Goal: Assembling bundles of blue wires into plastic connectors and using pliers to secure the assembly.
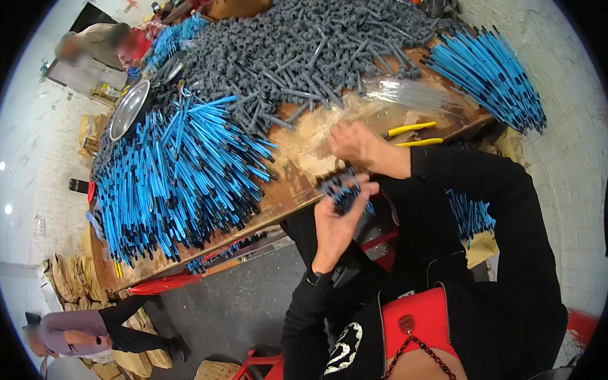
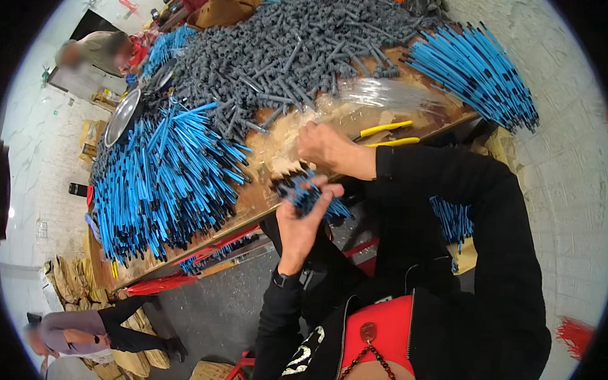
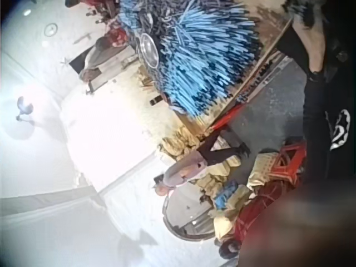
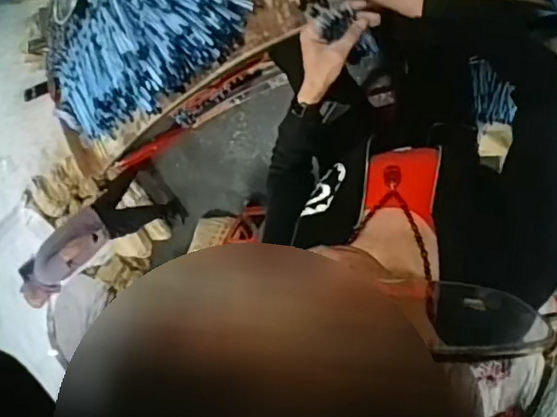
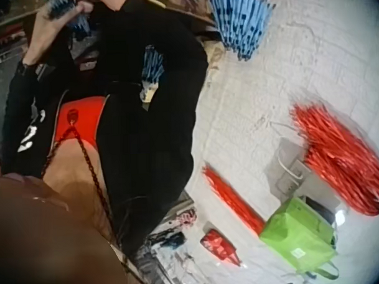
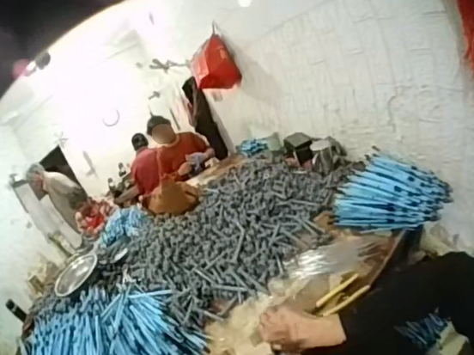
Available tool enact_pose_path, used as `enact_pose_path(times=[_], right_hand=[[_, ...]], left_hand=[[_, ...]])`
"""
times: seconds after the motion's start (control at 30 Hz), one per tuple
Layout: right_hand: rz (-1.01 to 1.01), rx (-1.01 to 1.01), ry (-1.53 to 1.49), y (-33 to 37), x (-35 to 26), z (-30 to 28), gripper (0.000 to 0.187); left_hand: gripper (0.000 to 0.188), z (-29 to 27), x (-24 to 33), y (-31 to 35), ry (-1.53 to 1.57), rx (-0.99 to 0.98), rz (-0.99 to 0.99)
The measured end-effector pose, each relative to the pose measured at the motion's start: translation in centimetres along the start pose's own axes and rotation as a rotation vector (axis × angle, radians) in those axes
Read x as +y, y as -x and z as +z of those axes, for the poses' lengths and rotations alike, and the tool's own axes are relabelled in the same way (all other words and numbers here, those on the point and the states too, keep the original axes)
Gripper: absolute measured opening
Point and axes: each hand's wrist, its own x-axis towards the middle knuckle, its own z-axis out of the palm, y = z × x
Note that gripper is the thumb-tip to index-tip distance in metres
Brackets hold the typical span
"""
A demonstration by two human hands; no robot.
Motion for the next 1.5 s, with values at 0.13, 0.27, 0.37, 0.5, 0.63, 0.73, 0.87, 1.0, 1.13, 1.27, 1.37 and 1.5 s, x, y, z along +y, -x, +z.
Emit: enact_pose_path(times=[0.13, 0.27, 0.37, 0.5, 0.63, 0.73, 0.87, 1.0, 1.13, 1.27, 1.37, 1.5], right_hand=[[-0.019, 0.006, -0.113, -0.6, 1.3, -0.8, 0.021], [0.045, 0.148, -0.303, 0.1, 3.3, -3.2, 0.019], [0.168, 0.150, -0.390, 0.9, 3.9, -5.3, 0.018], [0.203, 0.208, -0.712, 3.0, 4.3, -8.6, 0.022], [0.191, 0.284, -0.761, 5.9, 3.5, -11.9, 0.022], [0.116, 0.311, -0.730, 8.4, 2.2, -13.2, 0.027], [0.098, 0.322, -0.730, 12.3, -1.4, -11.9, 0.028], [0.169, 0.123, -0.736, 15.2, -3.6, -9.8, 0.032], [0.136, 0.090, -0.810, 16.6, -4.7, -8.9, 0.034], [0.138, 0.095, -0.800, 16.6, -5.1, -8.9, 0.038], [0.153, 0.061, -0.823, 16.6, -5.3, -9.2, 0.040], [0.179, 0.032, -0.889, 16.7, -5.5, -9.4, 0.043]], left_hand=[[0.035, -0.2, 1.0, -1.1, 0.276, -0.004, -0.031], [0.037, -0.8, 2.5, -1.0, 0.600, -0.082, -0.188], [0.036, -1.3, 2.4, -0.5, 0.714, -0.093, -0.361], [0.034, -0.2, 1.2, -0.5, 0.065, -0.175, -0.074], [0.033, 0.7, 1.8, -0.5, -0.241, -0.016, 0.228], [0.034, 0.1, 2.5, 0.8, 0.098, -0.036, -0.022], [0.033, 0.8, 0.0, 3.6, 0.126, -0.142, -0.109], [0.031, 2.1, -3.9, 6.1, 0.142, -0.111, -0.404], [0.030, 2.5, -5.4, 7.8, 0.231, -0.125, -0.398], [0.030, 2.7, -5.4, 8.0, 0.245, -0.126, -0.385], [0.030, 2.7, -5.3, 7.8, 0.227, -0.128, -0.373], [0.030, 2.7, -5.1, 7.8, 0.214, -0.142, -0.368]])
